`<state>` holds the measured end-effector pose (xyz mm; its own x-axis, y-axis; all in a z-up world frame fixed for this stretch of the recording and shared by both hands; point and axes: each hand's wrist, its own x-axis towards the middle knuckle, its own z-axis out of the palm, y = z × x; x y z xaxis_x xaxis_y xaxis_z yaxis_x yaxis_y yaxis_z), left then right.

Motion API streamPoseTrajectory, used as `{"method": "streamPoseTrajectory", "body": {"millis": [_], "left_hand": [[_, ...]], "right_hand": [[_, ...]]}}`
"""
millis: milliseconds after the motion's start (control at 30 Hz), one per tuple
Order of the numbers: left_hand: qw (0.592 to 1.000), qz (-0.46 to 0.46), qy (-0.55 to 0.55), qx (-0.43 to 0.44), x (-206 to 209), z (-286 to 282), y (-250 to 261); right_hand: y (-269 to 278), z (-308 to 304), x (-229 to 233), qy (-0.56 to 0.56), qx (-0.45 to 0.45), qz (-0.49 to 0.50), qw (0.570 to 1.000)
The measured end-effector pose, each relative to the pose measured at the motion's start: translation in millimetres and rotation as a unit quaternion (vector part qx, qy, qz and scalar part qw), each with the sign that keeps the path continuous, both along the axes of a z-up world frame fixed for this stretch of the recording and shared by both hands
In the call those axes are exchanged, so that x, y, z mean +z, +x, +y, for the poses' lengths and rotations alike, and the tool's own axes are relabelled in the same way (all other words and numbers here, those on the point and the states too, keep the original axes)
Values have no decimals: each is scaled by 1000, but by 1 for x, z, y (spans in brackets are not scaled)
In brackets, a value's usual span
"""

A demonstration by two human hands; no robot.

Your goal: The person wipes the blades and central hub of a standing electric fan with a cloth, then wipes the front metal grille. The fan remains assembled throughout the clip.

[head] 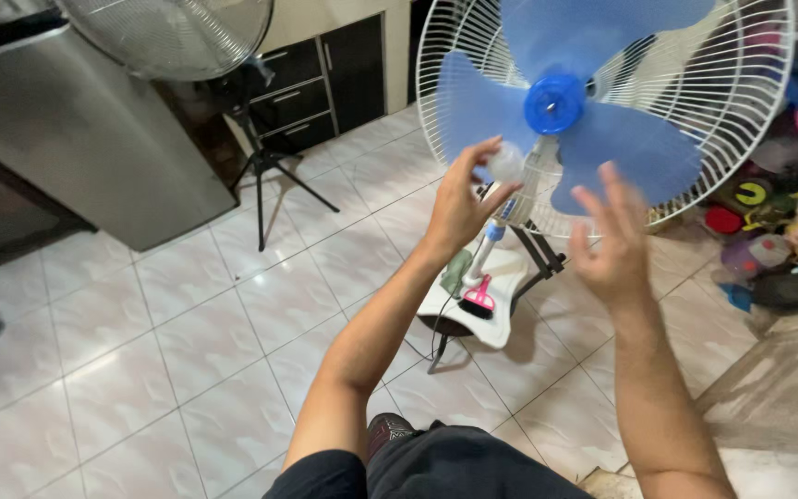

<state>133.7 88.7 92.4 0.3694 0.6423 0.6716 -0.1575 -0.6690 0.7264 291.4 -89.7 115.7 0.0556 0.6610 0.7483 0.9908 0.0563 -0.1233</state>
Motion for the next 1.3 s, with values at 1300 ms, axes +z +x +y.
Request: {"method": "streamPoseTrajectory", "body": {"millis": [1300], "left_hand": [[929, 93, 356, 49, 54, 57, 58]], "right_hand": [[63, 13, 76, 23, -29, 63, 997]]}}
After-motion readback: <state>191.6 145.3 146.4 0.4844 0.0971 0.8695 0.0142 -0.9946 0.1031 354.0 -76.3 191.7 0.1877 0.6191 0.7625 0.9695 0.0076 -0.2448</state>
